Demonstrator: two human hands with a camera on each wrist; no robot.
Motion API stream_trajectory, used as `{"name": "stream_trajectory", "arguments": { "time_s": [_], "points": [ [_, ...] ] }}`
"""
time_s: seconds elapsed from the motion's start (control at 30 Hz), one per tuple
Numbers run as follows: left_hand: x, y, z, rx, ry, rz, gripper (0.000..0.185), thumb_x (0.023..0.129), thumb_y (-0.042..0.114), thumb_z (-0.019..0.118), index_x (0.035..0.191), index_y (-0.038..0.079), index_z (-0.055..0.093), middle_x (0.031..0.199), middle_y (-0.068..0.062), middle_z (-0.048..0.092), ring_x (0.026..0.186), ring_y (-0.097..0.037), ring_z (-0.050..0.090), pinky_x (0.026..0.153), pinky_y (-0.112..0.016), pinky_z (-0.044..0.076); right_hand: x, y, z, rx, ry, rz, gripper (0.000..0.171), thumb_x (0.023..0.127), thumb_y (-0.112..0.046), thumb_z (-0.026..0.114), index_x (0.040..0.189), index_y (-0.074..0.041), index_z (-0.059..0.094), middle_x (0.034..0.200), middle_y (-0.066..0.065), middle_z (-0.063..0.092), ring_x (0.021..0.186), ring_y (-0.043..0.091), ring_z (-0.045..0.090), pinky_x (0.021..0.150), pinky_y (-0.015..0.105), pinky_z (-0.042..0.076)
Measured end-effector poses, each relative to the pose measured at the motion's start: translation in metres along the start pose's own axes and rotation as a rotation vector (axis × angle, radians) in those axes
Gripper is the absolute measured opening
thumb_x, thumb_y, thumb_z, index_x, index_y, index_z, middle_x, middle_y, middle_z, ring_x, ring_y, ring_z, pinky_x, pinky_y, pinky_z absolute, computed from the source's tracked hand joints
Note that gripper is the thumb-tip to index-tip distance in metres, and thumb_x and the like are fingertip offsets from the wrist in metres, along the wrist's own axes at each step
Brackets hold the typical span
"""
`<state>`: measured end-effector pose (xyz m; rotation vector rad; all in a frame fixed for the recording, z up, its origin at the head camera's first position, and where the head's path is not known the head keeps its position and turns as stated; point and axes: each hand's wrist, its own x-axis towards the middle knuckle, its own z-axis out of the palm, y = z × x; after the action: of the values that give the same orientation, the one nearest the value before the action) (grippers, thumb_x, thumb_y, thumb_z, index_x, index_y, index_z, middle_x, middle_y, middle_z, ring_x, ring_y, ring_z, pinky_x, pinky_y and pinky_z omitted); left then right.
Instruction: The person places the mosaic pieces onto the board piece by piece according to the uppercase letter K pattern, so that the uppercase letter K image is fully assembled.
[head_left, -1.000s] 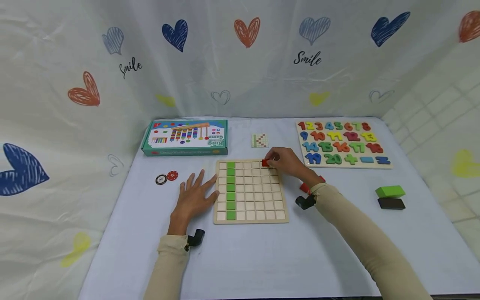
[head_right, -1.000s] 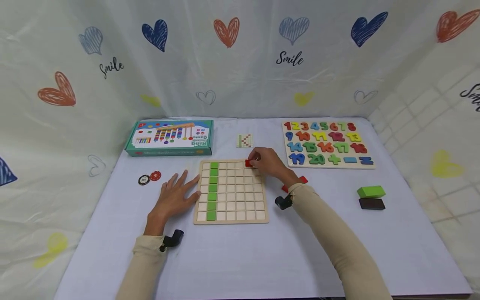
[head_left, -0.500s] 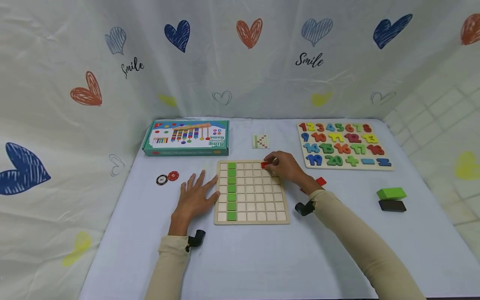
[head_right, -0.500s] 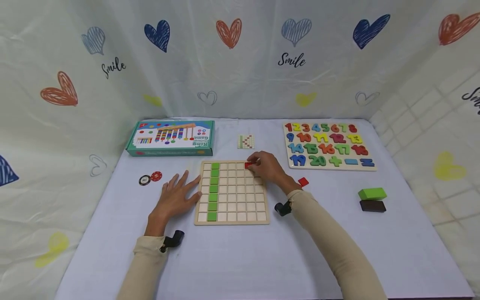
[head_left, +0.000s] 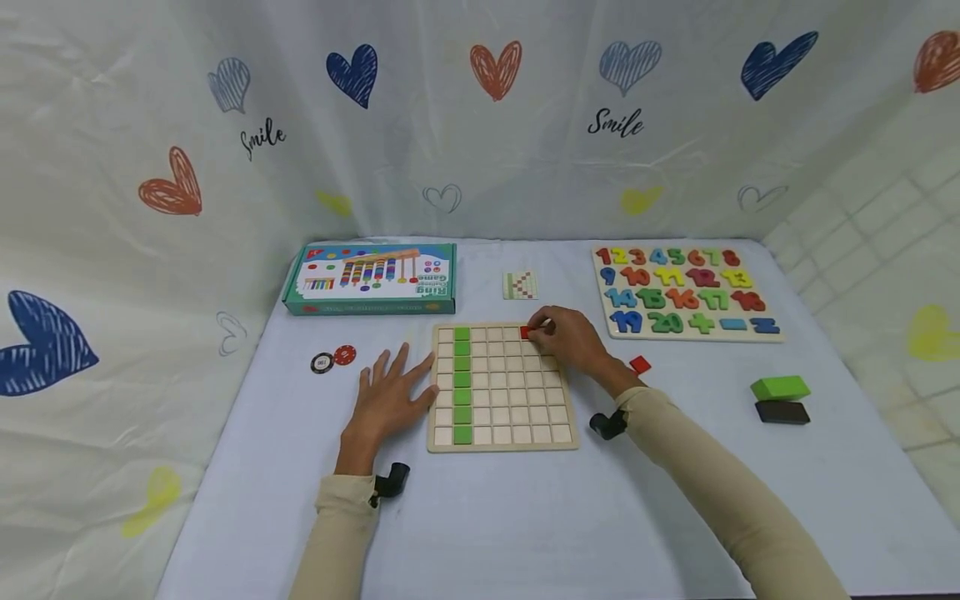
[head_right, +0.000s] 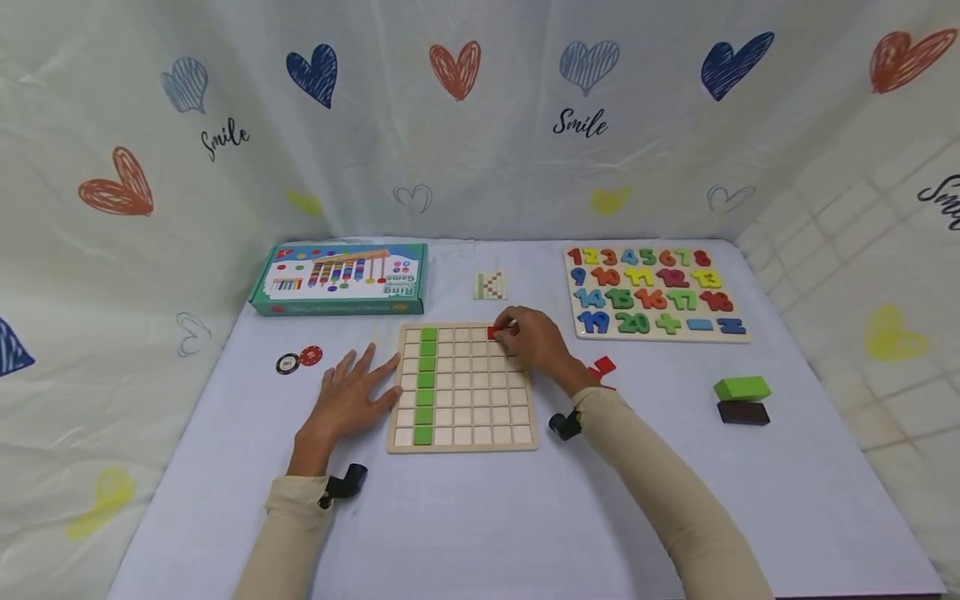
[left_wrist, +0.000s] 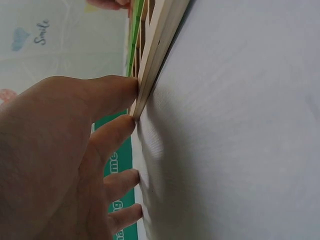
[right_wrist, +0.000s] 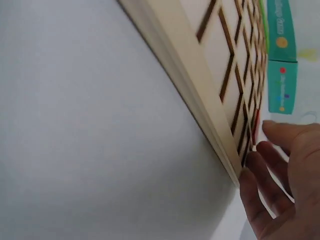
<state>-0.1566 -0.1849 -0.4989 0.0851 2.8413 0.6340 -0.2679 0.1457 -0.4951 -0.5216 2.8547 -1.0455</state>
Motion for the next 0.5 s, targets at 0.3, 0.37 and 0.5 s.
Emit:
{"name": "stream_trajectory", "arguments": {
  "time_s": [0.3, 0.37, 0.5],
  "points": [
    [0.001, 0.0, 0.002, 0.009, -0.002, 0.0, 0.067, 0.104, 0.05, 0.058, 0.166, 0.034, 0.037, 0.179, -0.01, 0.011, 0.164, -0.044, 0.002, 0.127, -0.072, 0.004, -0.02, 0.01, -0.053, -0.069, -0.02, -0.049, 0.017, 0.103, -0.008, 0.067, 0.117, -0.004, 0.075, 0.115, 0.011, 0.075, 0.102, 0.028, 0.068, 0.081, 0.043, 0.057],
    [0.001, 0.0, 0.001, 0.01, 0.0, -0.001, 0.067, 0.104, 0.05, 0.059, 0.166, 0.033, 0.038, 0.179, -0.011, 0.011, 0.163, -0.044, 0.003, 0.126, -0.072, 0.004, -0.029, 0.014, -0.069, -0.099, -0.072, -0.024, 0.018, 0.103, -0.01, 0.068, 0.119, -0.003, 0.074, 0.114, 0.012, 0.075, 0.102, 0.028, 0.068, 0.082, 0.042, 0.058],
    [-0.001, -0.001, 0.0, 0.007, -0.005, -0.004, 0.067, 0.104, 0.049, 0.059, 0.166, 0.032, 0.038, 0.179, -0.011, 0.012, 0.163, -0.045, 0.003, 0.126, -0.073, 0.004, -0.048, 0.026, -0.096, -0.173, -0.22, 0.074, 0.025, 0.1, -0.015, 0.072, 0.123, -0.003, 0.073, 0.113, 0.013, 0.074, 0.098, 0.027, 0.067, 0.079, 0.039, 0.061]
  ]
}}
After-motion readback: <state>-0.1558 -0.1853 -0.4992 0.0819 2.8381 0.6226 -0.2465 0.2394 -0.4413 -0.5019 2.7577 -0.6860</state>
